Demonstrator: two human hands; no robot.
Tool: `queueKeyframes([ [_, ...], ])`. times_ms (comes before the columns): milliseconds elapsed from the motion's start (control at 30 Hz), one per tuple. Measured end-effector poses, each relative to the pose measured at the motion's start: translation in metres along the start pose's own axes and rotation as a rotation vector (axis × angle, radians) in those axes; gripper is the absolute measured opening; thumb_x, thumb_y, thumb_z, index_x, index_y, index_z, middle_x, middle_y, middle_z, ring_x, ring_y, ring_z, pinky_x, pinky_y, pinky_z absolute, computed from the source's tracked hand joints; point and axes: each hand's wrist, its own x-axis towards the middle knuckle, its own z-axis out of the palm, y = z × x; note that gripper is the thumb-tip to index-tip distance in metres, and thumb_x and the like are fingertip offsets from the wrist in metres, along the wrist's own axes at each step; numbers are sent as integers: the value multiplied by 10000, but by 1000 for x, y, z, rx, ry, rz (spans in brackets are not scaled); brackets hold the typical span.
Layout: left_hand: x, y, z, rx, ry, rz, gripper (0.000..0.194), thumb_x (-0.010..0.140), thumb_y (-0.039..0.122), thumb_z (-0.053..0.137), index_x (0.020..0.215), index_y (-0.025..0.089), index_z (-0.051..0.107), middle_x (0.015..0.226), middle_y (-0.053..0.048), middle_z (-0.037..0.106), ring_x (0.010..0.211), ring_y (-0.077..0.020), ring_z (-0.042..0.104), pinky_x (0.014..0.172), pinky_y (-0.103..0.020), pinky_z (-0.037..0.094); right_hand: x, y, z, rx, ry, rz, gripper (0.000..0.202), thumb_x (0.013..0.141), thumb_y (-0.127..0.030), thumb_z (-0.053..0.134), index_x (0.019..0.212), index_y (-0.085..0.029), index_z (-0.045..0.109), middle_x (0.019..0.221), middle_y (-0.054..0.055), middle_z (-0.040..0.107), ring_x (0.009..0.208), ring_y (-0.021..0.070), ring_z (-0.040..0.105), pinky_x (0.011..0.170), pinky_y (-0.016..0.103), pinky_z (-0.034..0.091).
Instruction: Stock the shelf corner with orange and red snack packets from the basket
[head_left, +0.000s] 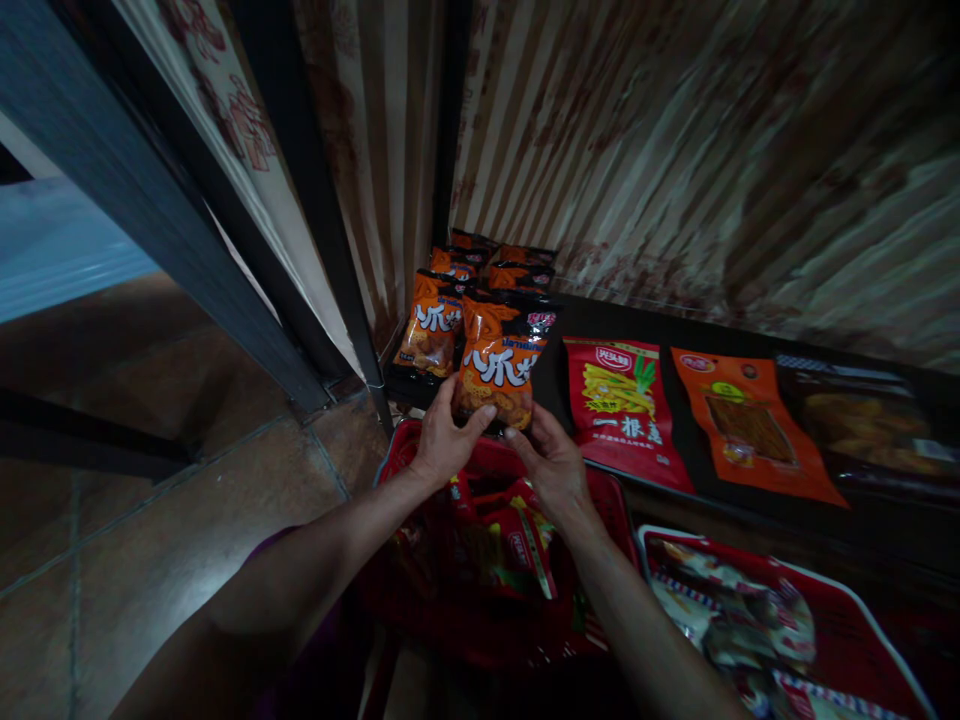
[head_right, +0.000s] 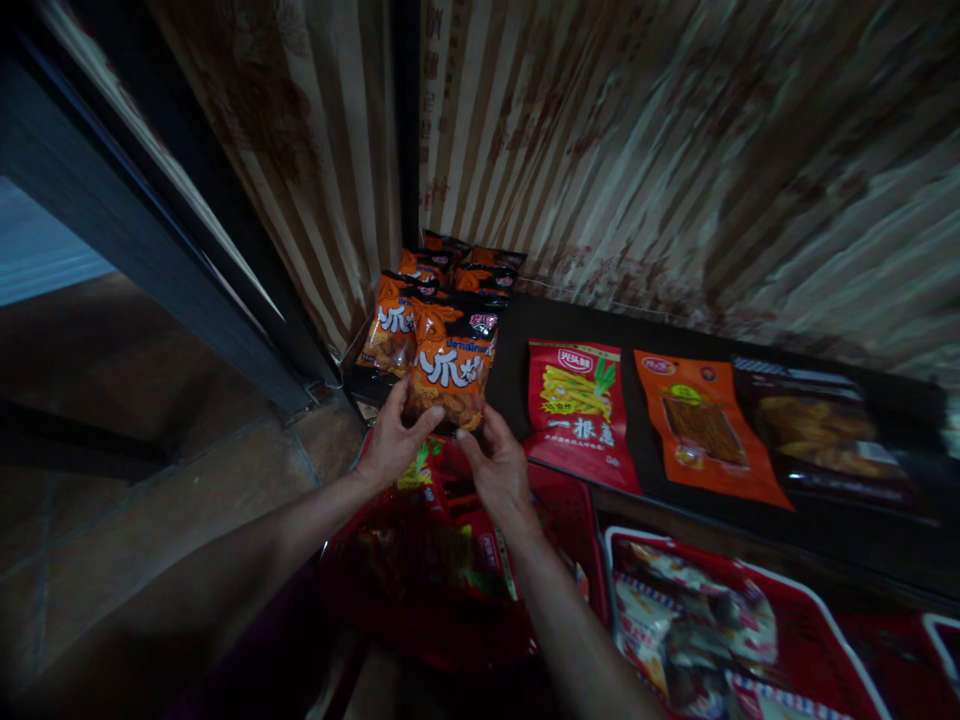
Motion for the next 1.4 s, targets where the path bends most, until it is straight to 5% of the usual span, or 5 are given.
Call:
queueKeyframes([
  [233, 0, -8, -4, -59, -42, 38, 623, 849, 412, 571, 1390, 192, 353, 1353, -109, 531, 1240, -238, 502, 1064, -399, 385, -1, -2, 3, 80, 61, 53, 532, 651, -403, 767, 1142, -248, 634, 1139, 57, 688, 999, 263, 638, 829, 441, 546],
  [533, 0, -9, -9, -137, -90, 33, 635, 875, 444, 518, 1423, 199, 310, 1376, -107, 509, 1254, -227, 492, 1057, -378, 395, -2, 0, 3, 120, 80, 65, 457, 650, -376, 770, 1080, -269, 658, 1095, 31, 702, 932, 240, 649, 791, 410, 551],
  [1033, -7, -17, -5, -85, -64, 68, 541, 906, 333, 467, 1411, 182, 344, 1451, -94, 433, 1347, -208, 389, 1140, -383, 297, -8, -10, -7, -103, -12, 16, 434, 728, -443, 692, 1105, -235, 643, 1152, 58, 688, 1095, 280, 609, 949, 435, 489],
  [1400, -11, -19, -7, -105, -82, 5, 524, 900, 342, 462, 1393, 186, 376, 1436, -93, 451, 1325, -221, 416, 1124, -392, 323, -4, -7, -14, -320, 233, -152, 490, 859, -509, 514, 1237, -201, 555, 1303, 137, 574, 1144, 272, 575, 1016, 502, 413],
])
